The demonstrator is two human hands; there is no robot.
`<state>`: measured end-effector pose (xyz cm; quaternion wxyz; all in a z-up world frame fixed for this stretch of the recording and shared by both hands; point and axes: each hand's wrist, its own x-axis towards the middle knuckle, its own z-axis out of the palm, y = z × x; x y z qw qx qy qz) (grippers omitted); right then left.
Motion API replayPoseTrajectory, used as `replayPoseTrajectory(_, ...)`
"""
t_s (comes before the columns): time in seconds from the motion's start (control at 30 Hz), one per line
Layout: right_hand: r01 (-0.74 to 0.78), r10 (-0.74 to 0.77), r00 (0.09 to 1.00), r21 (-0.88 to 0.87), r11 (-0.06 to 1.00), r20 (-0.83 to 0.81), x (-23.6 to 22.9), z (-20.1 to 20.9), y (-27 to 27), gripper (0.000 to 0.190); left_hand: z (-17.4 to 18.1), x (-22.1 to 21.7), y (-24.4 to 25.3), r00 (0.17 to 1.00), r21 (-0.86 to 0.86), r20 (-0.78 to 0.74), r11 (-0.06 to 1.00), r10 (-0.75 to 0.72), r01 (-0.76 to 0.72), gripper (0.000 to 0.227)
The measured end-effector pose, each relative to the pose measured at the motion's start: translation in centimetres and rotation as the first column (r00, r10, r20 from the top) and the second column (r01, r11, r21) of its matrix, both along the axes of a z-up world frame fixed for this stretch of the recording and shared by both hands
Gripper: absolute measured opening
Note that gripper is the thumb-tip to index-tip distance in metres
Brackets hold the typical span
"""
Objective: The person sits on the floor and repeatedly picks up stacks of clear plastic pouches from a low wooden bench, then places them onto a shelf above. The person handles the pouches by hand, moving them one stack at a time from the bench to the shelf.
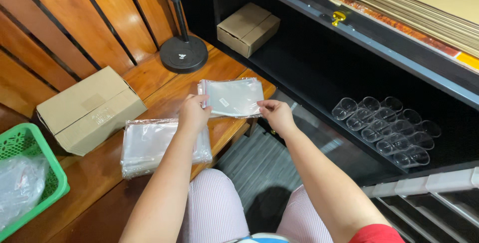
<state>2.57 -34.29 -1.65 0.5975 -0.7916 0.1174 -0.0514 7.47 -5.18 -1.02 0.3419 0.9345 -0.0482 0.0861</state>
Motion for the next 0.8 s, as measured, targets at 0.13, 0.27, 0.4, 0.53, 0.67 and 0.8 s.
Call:
replayPoseTrajectory(0.13,0.000,0.000,1.000,-0.140,0.990,-0.002,-0.2,1.5,0.2,0.024,1.3,-0.2,0.3,0.997,-0.080,0.073,0.996,-0.020,0.026,0.034)
replayPoseTrajectory(0.27,0.022,-0.014,0.999,-0.273,0.962,0.034,-1.7,5.9,0.9,0.024,2.9,-0.7,0.4,0.984,-0.121,0.177,0.992,-0.018,0.040,0.030)
replayPoseTrajectory(0.4,0.029,0.041,0.981,-0.354,0.935,0.188,-4.2,11.9,1.2,0.027,6.6,-2.6,0.7,0.956,-0.119,0.291,0.989,-0.046,0.084,0.033)
replayPoseTrajectory(0.53,0.030,0.087,0.935,-0.320,0.947,0.343,-7.1,18.0,-0.3,0.029,12.4,-5.5,0.2,0.907,-0.188,0.411,0.965,-0.094,0.185,0.033)
replayPoseTrajectory(0.67,0.038,0.122,0.872,-0.314,0.949,0.474,-11.0,24.7,-2.4,0.029,18.6,-8.4,-1.6,0.838,-0.208,0.520,0.926,-0.168,0.314,0.042)
replayPoseTrajectory(0.8,0.039,0.203,0.781,-0.369,0.928,0.591,-13.7,28.8,-5.8,0.027,23.7,-9.8,-4.7,0.741,-0.119,0.629,0.913,-0.235,0.391,0.049)
